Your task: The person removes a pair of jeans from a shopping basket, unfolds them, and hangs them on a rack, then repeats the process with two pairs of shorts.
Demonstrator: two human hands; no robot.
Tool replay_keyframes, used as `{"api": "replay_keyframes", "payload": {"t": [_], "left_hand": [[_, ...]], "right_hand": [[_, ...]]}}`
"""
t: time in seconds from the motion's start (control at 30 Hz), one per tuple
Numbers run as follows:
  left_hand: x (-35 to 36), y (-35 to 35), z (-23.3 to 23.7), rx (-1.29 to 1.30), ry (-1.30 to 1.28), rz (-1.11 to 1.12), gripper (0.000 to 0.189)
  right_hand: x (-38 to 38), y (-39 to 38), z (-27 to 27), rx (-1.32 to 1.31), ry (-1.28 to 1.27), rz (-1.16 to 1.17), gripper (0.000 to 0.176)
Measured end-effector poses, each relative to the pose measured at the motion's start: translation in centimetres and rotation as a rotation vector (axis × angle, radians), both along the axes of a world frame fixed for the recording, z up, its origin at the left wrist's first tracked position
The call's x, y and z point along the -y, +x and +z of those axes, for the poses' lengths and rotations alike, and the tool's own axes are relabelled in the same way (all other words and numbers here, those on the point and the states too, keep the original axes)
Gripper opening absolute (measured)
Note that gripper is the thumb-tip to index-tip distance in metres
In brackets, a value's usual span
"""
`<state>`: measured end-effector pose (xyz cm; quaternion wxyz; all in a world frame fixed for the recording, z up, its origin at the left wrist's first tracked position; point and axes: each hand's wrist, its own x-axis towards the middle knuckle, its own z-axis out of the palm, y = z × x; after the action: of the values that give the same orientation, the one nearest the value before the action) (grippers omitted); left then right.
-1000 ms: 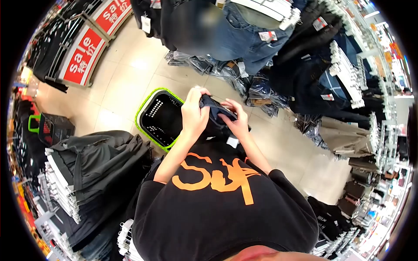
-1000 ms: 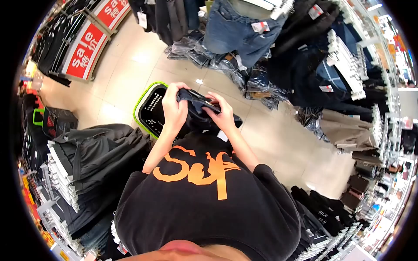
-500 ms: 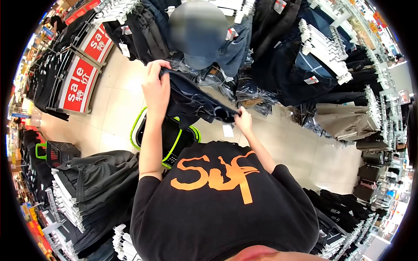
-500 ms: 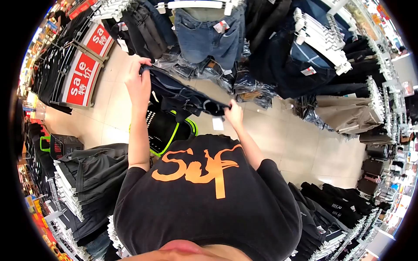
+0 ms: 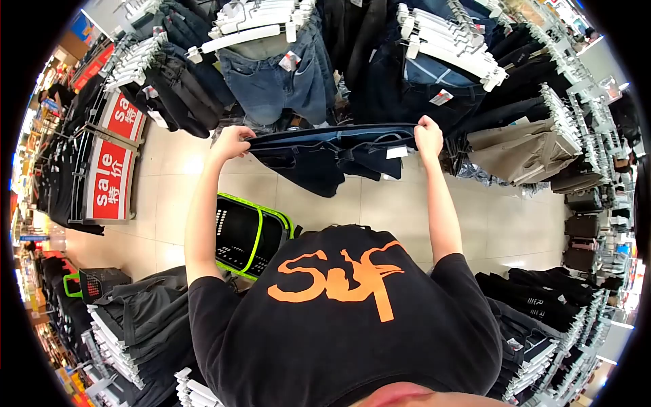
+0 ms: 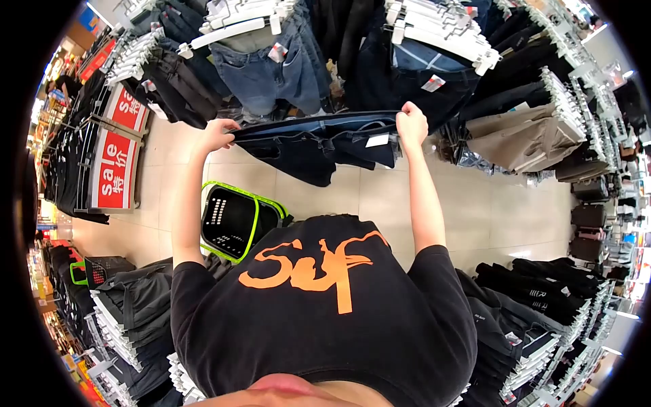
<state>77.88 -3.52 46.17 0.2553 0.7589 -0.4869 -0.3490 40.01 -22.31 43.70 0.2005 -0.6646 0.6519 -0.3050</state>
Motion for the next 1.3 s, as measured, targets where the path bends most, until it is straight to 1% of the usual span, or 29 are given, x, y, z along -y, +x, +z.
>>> {"api": "replay_keyframes", "payload": {"t": [0.13,0.17,0.23,0.27,0.3,0.47,0.53,0.7,0.8,0.93,1.1,1.17,1.2,1.23,1.27,1.3], "left_hand": [[1.5,-3.3,2.4,0.03,-0.07,-0.075,0.026],[1.7,-3.6,2.9,0.028,-0.071,-0.074,0.026],[2.3,-3.8,3.5,0.035,-0.119,-0.149,0.027],[2.6,-3.7,3.9,0.093,-0.112,-0.173,0.027],[2.6,-4.0,4.9,0.05,-0.111,-0.136,0.027],[3.2,-2.5,7.2,0.072,-0.116,-0.118,0.027],[3.7,-1.6,7.9,0.084,-0.108,-0.103,0.027],[4.7,0.3,8.0,0.071,-0.082,-0.035,0.026],[4.7,0.9,7.8,0.069,-0.067,-0.007,0.026],[4.6,1.2,7.4,0.05,-0.046,0.021,0.026],[4.5,0.6,7.1,0.088,-0.031,0.026,0.025],[4.2,0.0,6.1,0.275,-0.079,-0.06,0.024],[4.1,-0.2,3.7,0.453,-0.294,-0.12,0.024],[3.5,-1.5,3.0,0.629,-0.512,-0.179,0.025],[2.7,-2.7,2.5,0.592,-0.423,-0.063,0.025],[1.3,-5.7,3.3,0.554,-0.334,0.051,0.026]], "right_hand": [[2.3,-3.8,0.2,0.041,0.062,-0.012,0.01],[3.0,-4.7,0.0,0.074,0.101,-0.008,0.01],[3.7,-5.5,0.9,0.078,0.111,0.03,0.007],[4.0,-5.8,1.4,0.086,0.131,0.055,0.006],[4.1,-5.8,2.4,0.095,0.151,0.081,0.006],[5.9,-4.6,5.3,0.092,0.101,0.178,0.004],[6.7,-3.6,6.7,0.043,0.085,0.241,0.006],[8.4,-1.0,8.5,-0.025,0.091,0.279,0.006],[8.5,-0.1,8.9,-0.085,0.157,0.271,0.006],[8.9,0.1,8.0,-0.087,0.183,0.261,0.005],[8.2,-1.0,7.0,-0.038,0.122,0.268,0.006],[7.3,-1.9,6.8,-0.044,0.108,0.257,0.005],[6.7,-2.5,6.3,0.081,0.057,0.289,0.005],[6.3,-3.2,5.5,0.207,0.004,0.32,0.005],[6.2,-4.2,3.8,0.384,-0.029,0.391,0.005],[5.0,-5.3,3.3,0.383,-0.174,0.484,0.005]]}}
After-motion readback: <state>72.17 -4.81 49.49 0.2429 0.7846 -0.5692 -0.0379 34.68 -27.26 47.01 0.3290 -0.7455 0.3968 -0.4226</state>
